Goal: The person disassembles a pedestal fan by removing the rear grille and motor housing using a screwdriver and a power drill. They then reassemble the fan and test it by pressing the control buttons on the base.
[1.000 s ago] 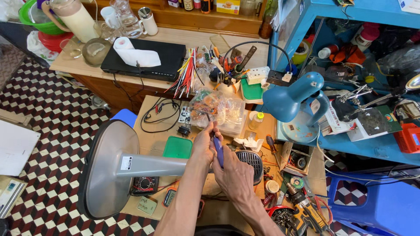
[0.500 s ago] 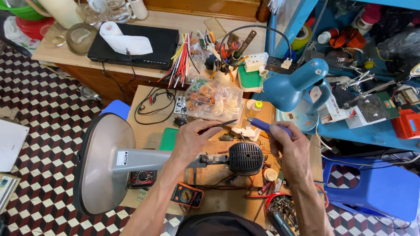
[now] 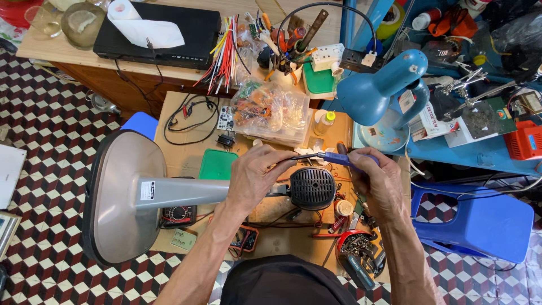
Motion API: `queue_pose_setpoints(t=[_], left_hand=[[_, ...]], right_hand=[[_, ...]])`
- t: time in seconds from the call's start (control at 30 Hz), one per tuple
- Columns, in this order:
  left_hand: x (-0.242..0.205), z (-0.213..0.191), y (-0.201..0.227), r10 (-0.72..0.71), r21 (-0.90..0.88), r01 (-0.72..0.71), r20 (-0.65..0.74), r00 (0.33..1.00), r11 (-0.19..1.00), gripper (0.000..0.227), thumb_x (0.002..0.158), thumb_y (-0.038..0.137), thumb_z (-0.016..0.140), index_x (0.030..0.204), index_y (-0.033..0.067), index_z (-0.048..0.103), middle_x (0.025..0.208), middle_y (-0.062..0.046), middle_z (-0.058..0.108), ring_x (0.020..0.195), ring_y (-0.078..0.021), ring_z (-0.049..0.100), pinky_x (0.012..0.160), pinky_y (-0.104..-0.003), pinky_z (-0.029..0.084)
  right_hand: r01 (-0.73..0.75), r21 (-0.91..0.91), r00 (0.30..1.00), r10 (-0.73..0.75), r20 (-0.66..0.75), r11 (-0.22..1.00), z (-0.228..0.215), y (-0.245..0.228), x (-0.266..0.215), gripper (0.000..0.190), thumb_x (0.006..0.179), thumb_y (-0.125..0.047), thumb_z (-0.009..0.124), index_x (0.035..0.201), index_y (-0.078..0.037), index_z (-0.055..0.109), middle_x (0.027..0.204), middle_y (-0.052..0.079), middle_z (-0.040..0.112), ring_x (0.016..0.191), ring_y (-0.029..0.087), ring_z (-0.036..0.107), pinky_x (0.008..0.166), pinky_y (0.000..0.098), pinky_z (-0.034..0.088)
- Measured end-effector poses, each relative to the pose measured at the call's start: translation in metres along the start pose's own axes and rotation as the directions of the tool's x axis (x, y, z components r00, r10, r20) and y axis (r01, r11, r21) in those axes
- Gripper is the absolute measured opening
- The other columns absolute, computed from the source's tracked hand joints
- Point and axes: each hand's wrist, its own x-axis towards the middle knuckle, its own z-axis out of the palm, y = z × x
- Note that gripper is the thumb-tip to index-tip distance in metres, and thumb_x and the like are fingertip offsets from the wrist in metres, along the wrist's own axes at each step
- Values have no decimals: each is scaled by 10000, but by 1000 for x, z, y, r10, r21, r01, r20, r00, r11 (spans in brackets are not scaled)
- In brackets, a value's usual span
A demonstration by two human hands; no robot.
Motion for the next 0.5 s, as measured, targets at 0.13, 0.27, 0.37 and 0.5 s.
queue_pose_setpoints(t=[0.13,0.27,0.37,0.5], left_hand=[[1,-6,-4,214,71,-217,51,975,974,222,849,206,810,1050,114,784,777,-33,695,722,-214,636,643,-370,521],[1,-5,-1,330,8,-333,108,938,943,217,880,167,804,1076,83,765,768,-35,689,726,-198,642,645,-365,526],[-5,4,5,302,-33,-302,217,928,953,311,853,178,783,1149,85,763,742,-48,692,678,-238,615,634,-387,531],[-9,7,-6,267,-49,-263,267,926,963,231,895,230,769,1094,116,744,775,-65,700,696,-260,657,616,-407,529]], right_hand=[[-77,-41,984,83,156,996,-10,-6,7,190,928,-193,655,917,-3,647,597,-24,465,453,66,367,414,225,265],[-119,-69,967,132,216,990,-8,-7,3,234,955,-251,650,933,-19,626,593,-8,481,435,65,366,373,233,248],[-104,-150,965,136,226,983,-3,-3,-13,204,932,-231,667,981,-34,644,609,-3,520,451,62,409,386,224,283],[9,-292,988,37,152,957,-8,-15,-29,219,899,-225,687,1024,-47,655,634,18,563,461,75,490,387,227,356]])
